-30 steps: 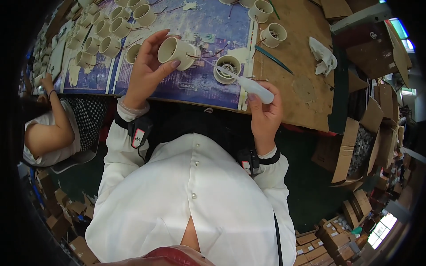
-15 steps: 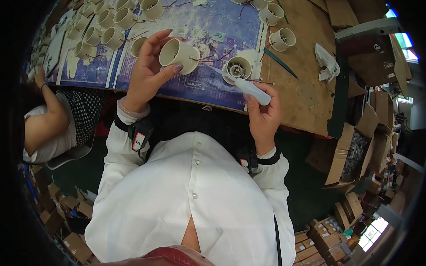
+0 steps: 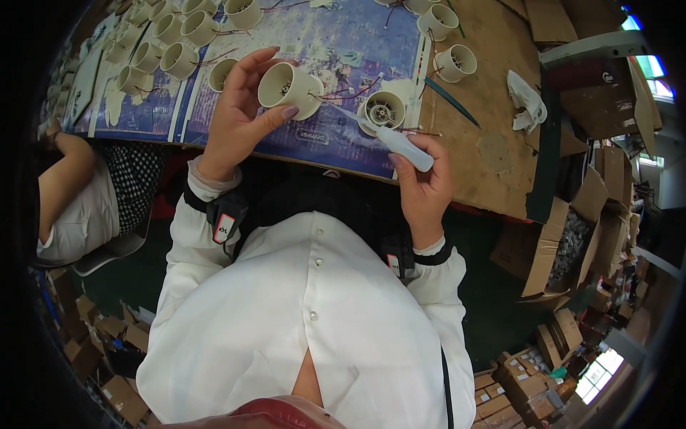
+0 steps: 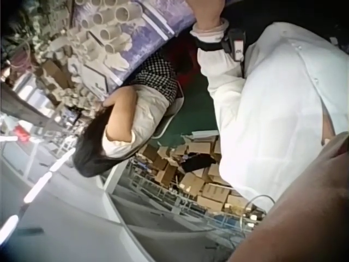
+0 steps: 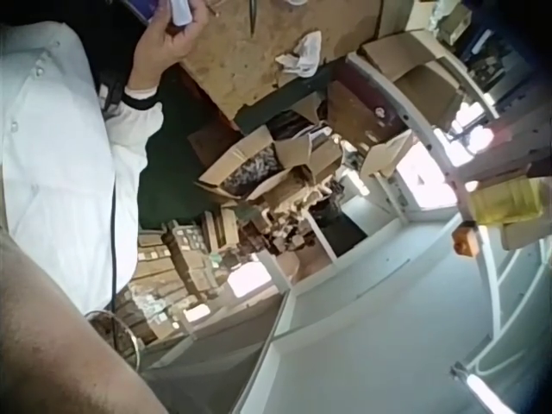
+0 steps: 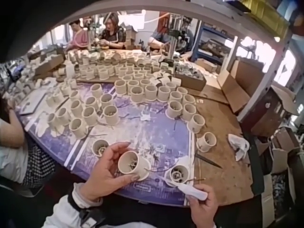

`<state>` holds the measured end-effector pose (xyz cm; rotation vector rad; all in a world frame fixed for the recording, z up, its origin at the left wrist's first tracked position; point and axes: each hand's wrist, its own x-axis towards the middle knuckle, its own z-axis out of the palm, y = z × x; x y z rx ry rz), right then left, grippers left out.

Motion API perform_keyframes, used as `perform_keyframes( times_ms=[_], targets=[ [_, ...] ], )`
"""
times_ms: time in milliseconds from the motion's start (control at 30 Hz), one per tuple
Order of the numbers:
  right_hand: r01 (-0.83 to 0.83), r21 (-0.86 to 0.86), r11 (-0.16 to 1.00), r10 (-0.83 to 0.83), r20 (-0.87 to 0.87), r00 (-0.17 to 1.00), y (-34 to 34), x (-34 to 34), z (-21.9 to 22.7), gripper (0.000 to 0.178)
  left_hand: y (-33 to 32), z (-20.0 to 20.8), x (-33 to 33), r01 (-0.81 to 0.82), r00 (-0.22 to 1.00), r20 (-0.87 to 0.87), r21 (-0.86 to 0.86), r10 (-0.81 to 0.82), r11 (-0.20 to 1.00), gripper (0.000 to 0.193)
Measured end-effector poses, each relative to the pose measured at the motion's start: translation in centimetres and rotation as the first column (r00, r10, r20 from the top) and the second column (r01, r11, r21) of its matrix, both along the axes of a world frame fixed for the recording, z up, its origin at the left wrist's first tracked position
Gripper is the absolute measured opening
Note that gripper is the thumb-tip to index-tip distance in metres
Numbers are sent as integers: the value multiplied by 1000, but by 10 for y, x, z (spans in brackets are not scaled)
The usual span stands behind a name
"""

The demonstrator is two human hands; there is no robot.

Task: The person picks up a white plastic housing and a small motor, fits the motor into the housing, and uses tweezers to thread wires through a side hole. They then apply glue from a squeeze bottle to the assembly and set it back on the table.

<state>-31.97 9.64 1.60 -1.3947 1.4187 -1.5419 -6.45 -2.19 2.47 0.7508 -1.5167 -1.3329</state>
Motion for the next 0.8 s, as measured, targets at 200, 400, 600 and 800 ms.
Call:
perform_keyframes(
  times_ms=[200,400,600,800],
  targets=[
    [-19,-46,999,14,-110,994,1,-4,2,30,7,8,-2,-54,979,186,-180,88,982,76],
    [13,-73,997,-30,-235,972,4,-8,4,33,11,7,-6,-102,948,246,-363,200,926,75],
    [41,-101,994,-73,-339,938,5,-12,3,34,15,7,-7,-94,932,277,-443,236,892,72],
    [2,-96,995,-48,-479,876,5,-16,6,31,15,2,-4,-84,907,331,-464,261,882,74]
  ],
)
